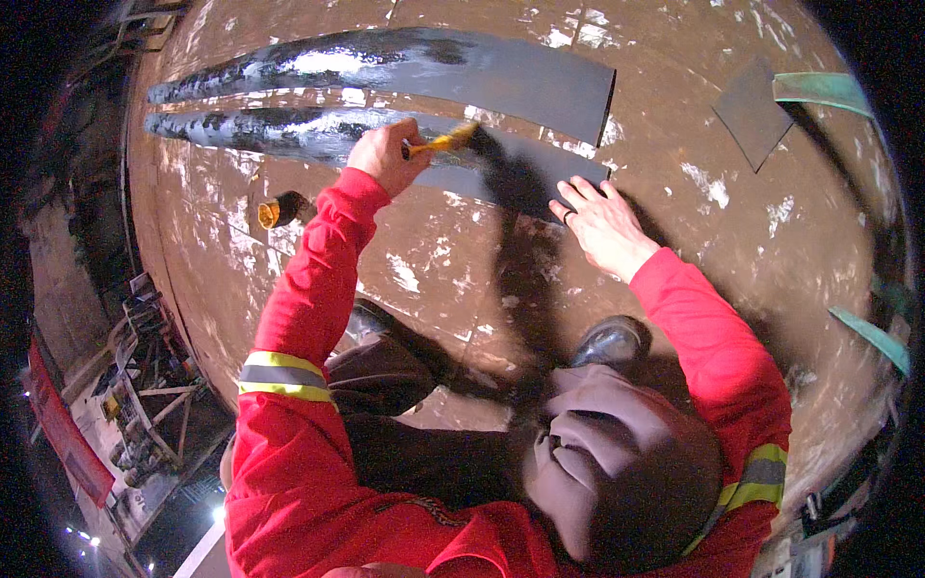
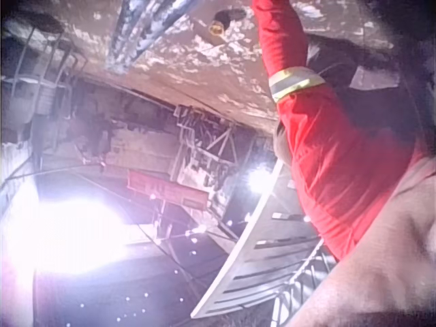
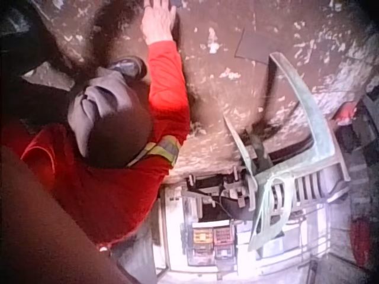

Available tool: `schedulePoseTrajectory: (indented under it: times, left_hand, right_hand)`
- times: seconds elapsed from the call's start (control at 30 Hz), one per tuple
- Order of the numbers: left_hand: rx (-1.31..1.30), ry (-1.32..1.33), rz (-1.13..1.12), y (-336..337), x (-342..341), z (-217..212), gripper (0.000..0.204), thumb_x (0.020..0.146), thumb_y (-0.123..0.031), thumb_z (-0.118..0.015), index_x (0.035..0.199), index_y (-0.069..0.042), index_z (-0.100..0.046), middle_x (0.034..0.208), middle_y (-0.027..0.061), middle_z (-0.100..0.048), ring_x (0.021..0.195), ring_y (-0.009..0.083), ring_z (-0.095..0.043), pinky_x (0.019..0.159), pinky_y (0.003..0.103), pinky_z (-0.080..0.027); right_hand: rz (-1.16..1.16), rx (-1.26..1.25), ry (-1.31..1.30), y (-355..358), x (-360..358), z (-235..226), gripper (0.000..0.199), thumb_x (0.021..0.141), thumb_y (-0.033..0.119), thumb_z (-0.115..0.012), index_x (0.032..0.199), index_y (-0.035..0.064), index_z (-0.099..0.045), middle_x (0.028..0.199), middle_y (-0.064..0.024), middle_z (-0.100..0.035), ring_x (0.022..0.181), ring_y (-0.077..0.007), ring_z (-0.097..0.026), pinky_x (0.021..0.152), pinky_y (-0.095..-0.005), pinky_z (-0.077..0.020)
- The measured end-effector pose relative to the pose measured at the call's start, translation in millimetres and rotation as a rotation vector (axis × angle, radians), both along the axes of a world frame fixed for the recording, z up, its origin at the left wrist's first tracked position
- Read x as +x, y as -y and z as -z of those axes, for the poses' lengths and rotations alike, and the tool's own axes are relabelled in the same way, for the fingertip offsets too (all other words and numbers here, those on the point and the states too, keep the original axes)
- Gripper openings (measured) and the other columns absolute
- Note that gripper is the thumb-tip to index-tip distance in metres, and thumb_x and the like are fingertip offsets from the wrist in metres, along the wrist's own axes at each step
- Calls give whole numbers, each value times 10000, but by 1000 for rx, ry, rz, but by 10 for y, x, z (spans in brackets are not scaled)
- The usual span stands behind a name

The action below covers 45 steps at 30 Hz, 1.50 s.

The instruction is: The person kneels on the floor and uses a brush to apply a dark viscous substance from a small container onto several rectangular metal sheets. They repeatedly dip the brush into the container and spread the substance across the surface of the sheets.

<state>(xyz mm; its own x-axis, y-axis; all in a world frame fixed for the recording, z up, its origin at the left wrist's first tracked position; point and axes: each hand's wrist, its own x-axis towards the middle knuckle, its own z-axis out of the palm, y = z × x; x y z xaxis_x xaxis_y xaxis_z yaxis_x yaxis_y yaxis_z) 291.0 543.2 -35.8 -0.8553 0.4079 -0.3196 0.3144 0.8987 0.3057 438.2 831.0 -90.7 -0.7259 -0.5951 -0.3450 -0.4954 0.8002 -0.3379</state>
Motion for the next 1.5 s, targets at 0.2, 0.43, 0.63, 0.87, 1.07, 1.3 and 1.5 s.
schedulePoseTrajectory:
  times: [0.2, 0.43, 0.63, 0.87, 1.07, 1.3, 1.5]
  left_hand:
    - [-197, 161, -309, 528, -65, 3, 289, 711, -322, -718, 865, -90, -643, 808, 152, -669, 786, 328, -653, 681, 414, -518]
    - [-497, -151, -252, 848, 171, 63, 216, 798, -316, -593, 938, -152, -609, 763, 154, -664, 719, 360, -651, 633, 480, -512]
    - [-115, 27, -78, -129, 838, 30, 223, 760, -271, -651, 887, -109, -566, 684, 164, -639, 660, 357, -639, 592, 457, -511]
    - [-150, 100, -361, 489, 673, 56, 243, 714, -346, -689, 828, -139, -633, 759, 116, -670, 740, 321, -655, 673, 421, -523]
    - [-479, -100, -506, 1005, 395, -82, 279, 723, -357, -660, 886, -132, -634, 818, 148, -672, 786, 328, -659, 697, 440, -523]
    - [-462, -118, -298, 563, 636, 153, 238, 796, -290, -573, 969, -126, -565, 785, 173, -659, 736, 381, -641, 656, 483, -512]
    - [-99, -5, -126, 80, 812, -124, 226, 728, -293, -685, 820, -103, -603, 723, 140, -659, 712, 348, -648, 631, 436, -516]
  right_hand:
    - [15, -27, -21, 19, 15, 4, 584, 719, 49, -607, 1291, 74, -495, 1409, -125, -381, 1316, -280, -335, 1046, -497, -307]
    - [22, -41, -22, 17, 11, 20, 619, 691, 42, -635, 1293, 68, -492, 1405, -133, -387, 1317, -289, -334, 1045, -499, -316]
    - [-6, -7, -18, 32, 19, -23, 629, 690, 57, -648, 1298, 81, -489, 1408, -125, -381, 1322, -281, -329, 1047, -488, -313]
    - [15, -8, 19, 69, 9, -75, 606, 726, -14, -563, 1317, 97, -481, 1417, -129, -372, 1337, -283, -308, 1050, -493, -298]
    - [30, -7, 40, 34, 20, -48, 631, 719, -16, -577, 1328, 105, -466, 1421, -126, -366, 1343, -279, -299, 1060, -498, -291]
    - [21, 6, 20, 44, 28, -56, 637, 702, 2, -605, 1317, 102, -474, 1411, -125, -375, 1332, -280, -314, 1054, -498, -297]
    - [-8, 28, 38, -14, 37, -10, 590, 689, 19, -617, 1267, 83, -521, 1393, -133, -393, 1309, -301, -341, 1040, -498, -311]
